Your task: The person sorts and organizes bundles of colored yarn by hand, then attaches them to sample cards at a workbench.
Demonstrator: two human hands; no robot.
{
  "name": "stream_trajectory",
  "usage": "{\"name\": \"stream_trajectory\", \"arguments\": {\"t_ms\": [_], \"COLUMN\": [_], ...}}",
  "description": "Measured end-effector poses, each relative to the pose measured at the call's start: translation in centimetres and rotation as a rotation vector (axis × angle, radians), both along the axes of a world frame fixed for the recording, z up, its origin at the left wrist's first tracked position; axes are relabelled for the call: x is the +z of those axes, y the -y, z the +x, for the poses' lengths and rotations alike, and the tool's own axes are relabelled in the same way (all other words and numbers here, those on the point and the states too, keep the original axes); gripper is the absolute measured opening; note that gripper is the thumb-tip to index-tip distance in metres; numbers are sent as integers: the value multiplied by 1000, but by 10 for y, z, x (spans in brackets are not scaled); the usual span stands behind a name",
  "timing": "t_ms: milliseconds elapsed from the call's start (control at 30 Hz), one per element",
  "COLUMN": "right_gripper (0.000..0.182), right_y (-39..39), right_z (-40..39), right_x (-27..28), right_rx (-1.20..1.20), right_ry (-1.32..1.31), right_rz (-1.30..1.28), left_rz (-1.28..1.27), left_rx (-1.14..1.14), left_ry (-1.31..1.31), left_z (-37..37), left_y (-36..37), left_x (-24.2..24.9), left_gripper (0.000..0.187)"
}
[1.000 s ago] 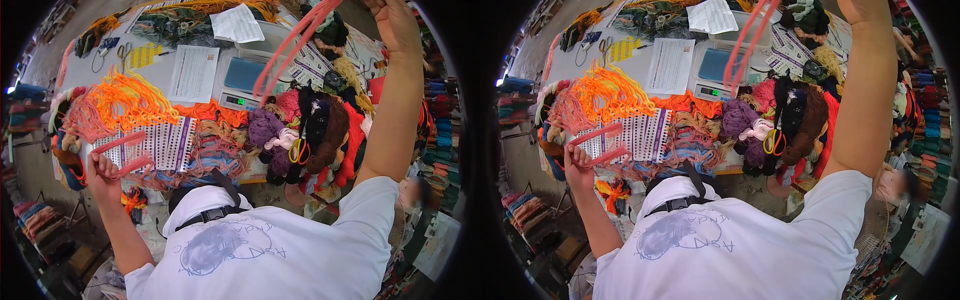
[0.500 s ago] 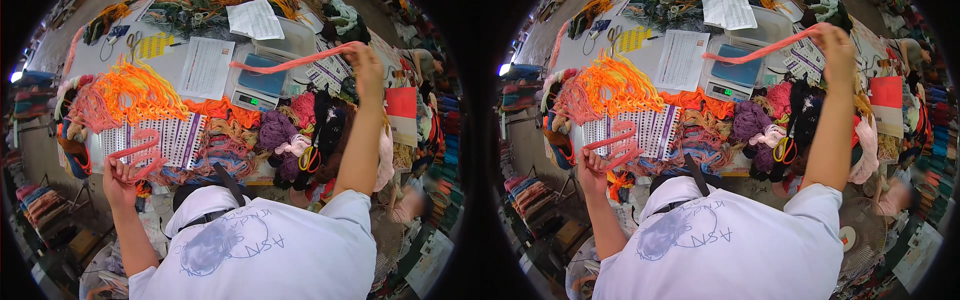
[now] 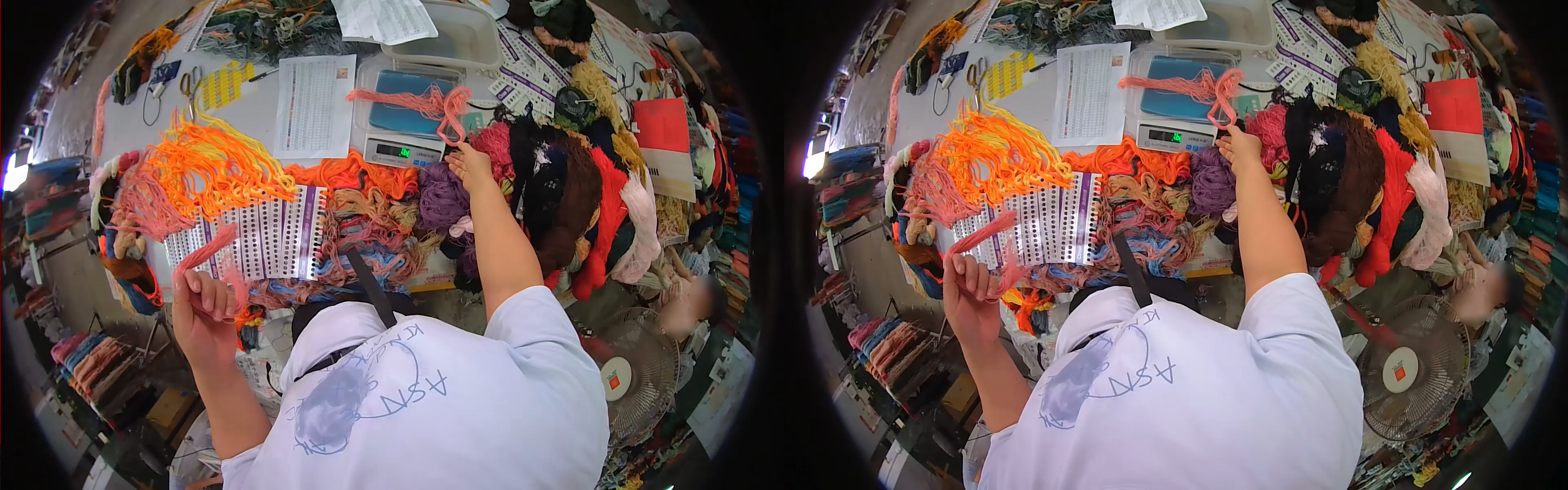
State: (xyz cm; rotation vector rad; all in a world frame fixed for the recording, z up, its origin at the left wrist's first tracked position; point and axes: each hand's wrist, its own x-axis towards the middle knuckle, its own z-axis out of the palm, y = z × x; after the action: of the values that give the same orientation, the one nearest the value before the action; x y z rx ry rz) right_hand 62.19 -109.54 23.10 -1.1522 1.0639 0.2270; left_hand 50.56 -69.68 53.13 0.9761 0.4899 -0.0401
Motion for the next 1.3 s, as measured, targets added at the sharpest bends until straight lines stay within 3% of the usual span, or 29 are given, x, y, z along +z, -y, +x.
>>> {"name": "stream_trajectory", "arguments": {"t_ms": [200,333,500,767,1067,1133,1167,1233,1267,1300], "right_gripper": [23,22,38,39,24,17,13,14,15,14], "right_y": [17,1,-2,-2,-6,-8,-9,-27,-38,-55], "right_z": [-10,-7,-5,0,4,4,5,4,6,8], "right_x": [-25,-4,-8,-13,-24,-19,-13,9,18,25], "right_rx": [-44,-104,-87,-85,-120,-269,-337,-261,-88,26], "right_ry": [131,120,84,63,21,8,14,201,319,557], "right_rz": [20,24,46,62,1,-20,-47,-530,-859,-903], "left_rz": [10,-32,-142,-160,-173,-171,-168,-272,-365,-439], "left_rx": [-35,-124,-270,-162,-130,-122,-118,-103,-93,-153], "left_ry": [-51,-84,-85,-228,-215,-196,-180,-173,-175,-144], "left_z": [12,13,12,6,-5,-8,-9,-10,-10,-9], "left_y": [-5,6,18,2,-14,-19,-21,-23,-24,-23], "left_x": [-10,4,8,-26,-36,-40,-42,-45,-47,-50], "left_gripper": [25,21,18,19,18,19,19,20,20,21]}}
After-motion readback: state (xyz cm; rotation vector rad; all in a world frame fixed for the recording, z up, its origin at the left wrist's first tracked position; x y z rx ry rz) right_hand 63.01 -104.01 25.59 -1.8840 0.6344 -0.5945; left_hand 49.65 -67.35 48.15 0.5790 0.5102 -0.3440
